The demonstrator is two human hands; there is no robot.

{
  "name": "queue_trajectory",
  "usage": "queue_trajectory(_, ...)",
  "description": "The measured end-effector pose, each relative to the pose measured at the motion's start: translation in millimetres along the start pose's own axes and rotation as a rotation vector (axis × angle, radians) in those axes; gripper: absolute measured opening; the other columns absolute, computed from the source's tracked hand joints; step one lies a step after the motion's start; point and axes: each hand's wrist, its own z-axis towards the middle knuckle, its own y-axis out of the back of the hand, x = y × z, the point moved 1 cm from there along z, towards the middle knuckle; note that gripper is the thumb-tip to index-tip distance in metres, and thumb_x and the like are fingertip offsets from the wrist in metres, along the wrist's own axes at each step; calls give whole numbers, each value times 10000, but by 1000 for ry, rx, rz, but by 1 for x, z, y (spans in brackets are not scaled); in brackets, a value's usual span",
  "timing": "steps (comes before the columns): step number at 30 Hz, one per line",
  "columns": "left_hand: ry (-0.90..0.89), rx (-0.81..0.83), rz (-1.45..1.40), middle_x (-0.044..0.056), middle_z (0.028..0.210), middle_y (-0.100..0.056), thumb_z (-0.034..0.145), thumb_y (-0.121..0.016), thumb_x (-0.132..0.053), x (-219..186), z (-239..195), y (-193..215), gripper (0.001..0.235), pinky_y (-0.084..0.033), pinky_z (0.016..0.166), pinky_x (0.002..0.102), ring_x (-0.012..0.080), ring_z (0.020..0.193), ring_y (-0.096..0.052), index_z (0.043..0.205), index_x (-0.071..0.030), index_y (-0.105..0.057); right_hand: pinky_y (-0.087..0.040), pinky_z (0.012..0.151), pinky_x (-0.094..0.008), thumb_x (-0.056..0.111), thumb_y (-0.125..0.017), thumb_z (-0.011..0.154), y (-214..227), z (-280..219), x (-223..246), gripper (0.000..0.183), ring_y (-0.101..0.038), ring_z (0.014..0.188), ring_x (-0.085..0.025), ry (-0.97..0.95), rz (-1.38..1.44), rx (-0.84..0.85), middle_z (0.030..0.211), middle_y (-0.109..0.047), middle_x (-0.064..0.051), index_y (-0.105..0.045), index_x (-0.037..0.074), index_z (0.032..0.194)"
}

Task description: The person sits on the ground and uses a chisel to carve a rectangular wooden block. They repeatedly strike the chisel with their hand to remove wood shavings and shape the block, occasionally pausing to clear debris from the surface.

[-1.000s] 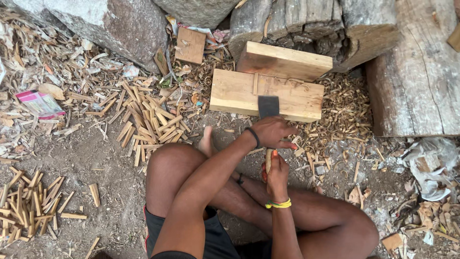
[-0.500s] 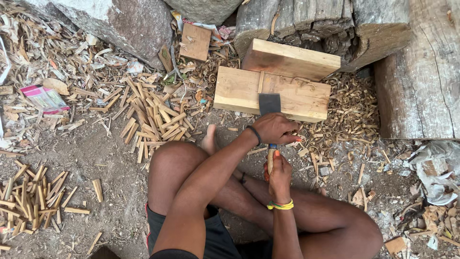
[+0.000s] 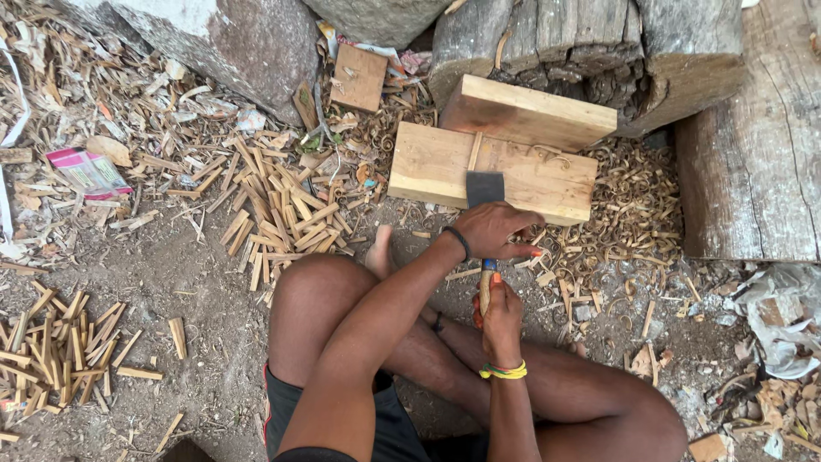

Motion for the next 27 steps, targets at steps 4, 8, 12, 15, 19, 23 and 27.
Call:
queue_trajectory(4,51,38,34,106,1062,-762,906,-642,-612,5,0,-2,655,-555,880,480,340,987,-722,1354,-148,-527,-327,387,-291,382,-445,1081,-4,-1,-2,443,-427,426,-116,-19,-78,2,622,-539,-47,-578,29,849)
queue_trajectory(8,41,24,69,117,1121,-758,972,-574,-573,15,0,-7,549,-554,943,481,339,1069,-721,1338,-165,-541,-360,378,-308,340,-435,1048,-13,-2,-5,404,-471,416,-130,6,-181,-47,605,-562,-63,-610,23,869)
queue_trajectory(12,113,81,125,135,1117,-748,992,-538,-532,24,0,-5,488,-550,927,489,351,1075,-706,1323,-175,-579,-364,368,-311,354,-428,1055,-25,10,-9,415,-495,409,-136,25,-207,-51,589,-564,-69,-600,21,877)
queue_trajectory(15,101,53,135,136,1143,-742,994,-529,-510,28,2,-11,455,-555,935,483,352,1077,-704,1306,-187,-603,-359,362,-304,352,-412,1057,-26,9,-14,405,-490,408,-133,8,-207,-43,594,-563,-64,-581,32,876)
queue_trajectory(19,58,15,160,134,1136,-739,987,-569,-497,38,11,-11,442,-558,931,478,338,1121,-695,1321,-209,-601,-344,364,-298,383,-415,1076,-30,18,-12,415,-456,410,-128,-43,-113,-26,618,-544,-58,-541,44,872)
queue_trajectory(23,102,97,105,68,1245,-729,978,-620,-491,44,11,-8,527,-578,973,444,289,1160,-710,1423,-224,-531,-325,357,-298,385,-414,1069,-35,26,-12,414,-436,406,-132,-17,-93,-8,623,-535,-65,-541,40,877)
queue_trajectory(27,81,5,32,27,1550,-533,962,-630,-455,62,27,-4,514,-586,915,445,295,1090,-723,1413,-249,-493,-317,358,-290,403,-405,1080,-40,42,-10,419,-432,412,-127,-15,-68,6,629,-527,-60,-533,50,893)
